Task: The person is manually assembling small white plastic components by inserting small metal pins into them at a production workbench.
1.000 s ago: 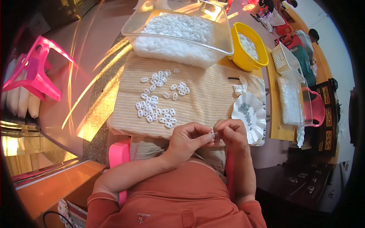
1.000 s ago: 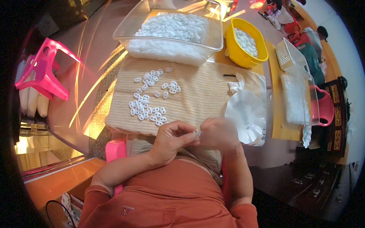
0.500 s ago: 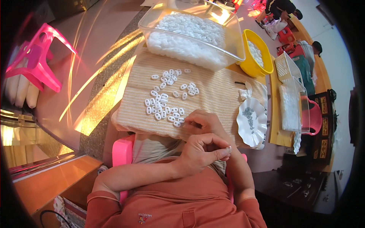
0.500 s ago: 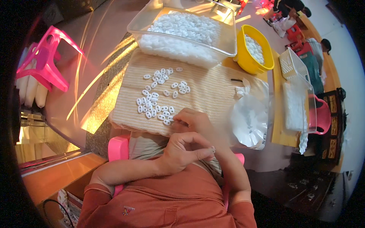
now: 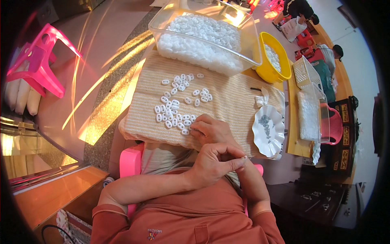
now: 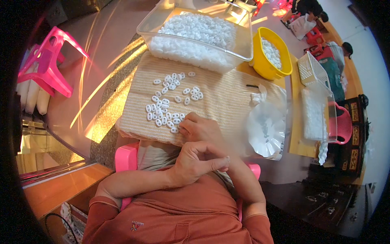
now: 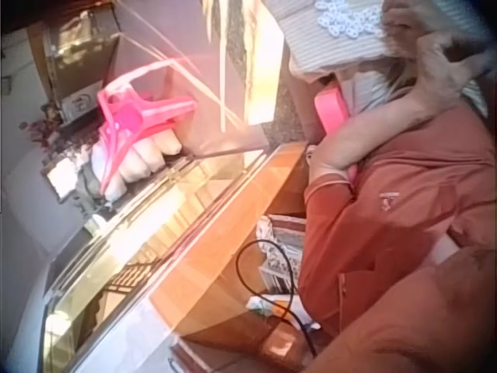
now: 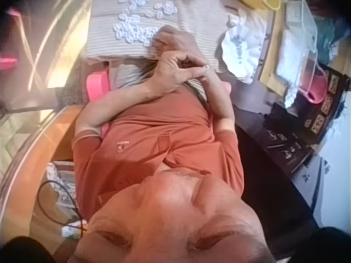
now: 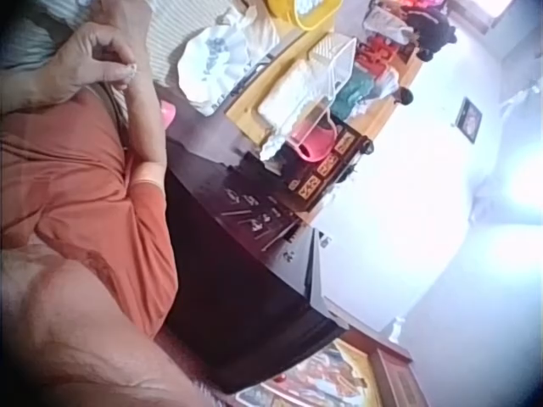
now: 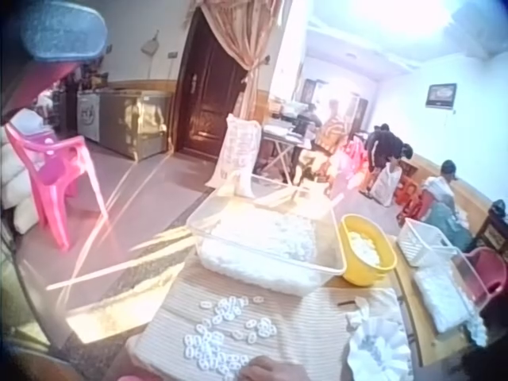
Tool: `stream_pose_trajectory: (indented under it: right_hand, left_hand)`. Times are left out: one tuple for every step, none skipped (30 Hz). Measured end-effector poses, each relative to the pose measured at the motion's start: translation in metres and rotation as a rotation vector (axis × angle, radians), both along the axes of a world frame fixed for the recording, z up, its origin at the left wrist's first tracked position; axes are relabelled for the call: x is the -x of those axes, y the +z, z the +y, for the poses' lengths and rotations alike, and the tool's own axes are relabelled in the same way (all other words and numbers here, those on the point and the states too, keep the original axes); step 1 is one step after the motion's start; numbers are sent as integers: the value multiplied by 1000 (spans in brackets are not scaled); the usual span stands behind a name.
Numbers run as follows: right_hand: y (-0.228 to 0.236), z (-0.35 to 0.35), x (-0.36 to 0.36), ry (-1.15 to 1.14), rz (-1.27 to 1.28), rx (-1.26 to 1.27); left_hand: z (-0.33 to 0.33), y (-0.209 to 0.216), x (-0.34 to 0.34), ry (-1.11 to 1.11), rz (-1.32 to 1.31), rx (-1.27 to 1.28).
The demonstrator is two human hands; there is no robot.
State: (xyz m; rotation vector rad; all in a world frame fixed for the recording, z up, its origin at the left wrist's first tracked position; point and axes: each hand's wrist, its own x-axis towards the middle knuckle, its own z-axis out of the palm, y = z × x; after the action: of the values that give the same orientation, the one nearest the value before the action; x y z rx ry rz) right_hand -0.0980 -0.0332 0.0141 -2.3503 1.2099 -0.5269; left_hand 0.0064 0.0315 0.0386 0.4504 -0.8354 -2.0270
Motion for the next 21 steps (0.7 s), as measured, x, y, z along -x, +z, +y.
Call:
stream_pose_trajectory:
  right_hand:
    - [0,0,0,-8,-4,19]
    - [0,1,-1,-13,-9,37]
    - [0,1,-2,-12,-10,38]
    - [1,1,-2,-13,-42,40]
    - [2,1,-3,-15,-73,42]
    - [2,0,-2,-15,-73,44]
    - [1,0,-2,-12,-91,51]
    - [1,0,-1,-10,-109,58]
    - [2,0,-1,-9,-110,59]
    - [3,0,-1,-7,-101,48]
    - [4,1,-1,-5,-93,36]
    - [4,1,-1,-5,-92,37]
    - [3,1,-1,-12,-97,35]
    - [3,1,-1,-19,-102,33]
    - [4,2,-1,-19,-102,33]
    - [4,2,0,-17,-100,14]
    - [4,2,0,-15,-98,-5]
    - [5,2,0,-16,-98,-4]
    - [5,1,0,-12,-75,-3]
    - [7,1,0,-10,-50,-2]
    - [7,1,1,-12,-49,-1]
  left_hand:
    - [0,-1,1,4,-1,5]
    - [0,-1,1,10,-3,10]
    - [0,-1,1,11,-4,11]
    - [0,-1,1,17,1,11]
    - [0,-1,1,22,5,10]
    - [0,-1,1,22,5,12]
    - [0,0,1,22,8,-1]
    - [0,0,0,22,11,-14]
    - [0,0,0,23,11,-13]
    - [-1,0,0,22,1,-10]
    - [-1,-1,0,20,-8,-7]
    - [-1,-1,0,20,-8,-6]
    - [-1,-2,0,22,-12,0]
    - [-1,-2,1,23,-16,5]
    - [-1,-2,0,23,-16,6]
    - [-1,-3,0,27,-31,1]
    - [-1,-3,0,31,-46,-3]
    - [-1,-4,1,31,-46,-3]
    - [-1,-5,1,38,-49,-8]
    - [-1,-5,2,43,-51,-14]
    - [-1,-5,2,40,-50,-13]
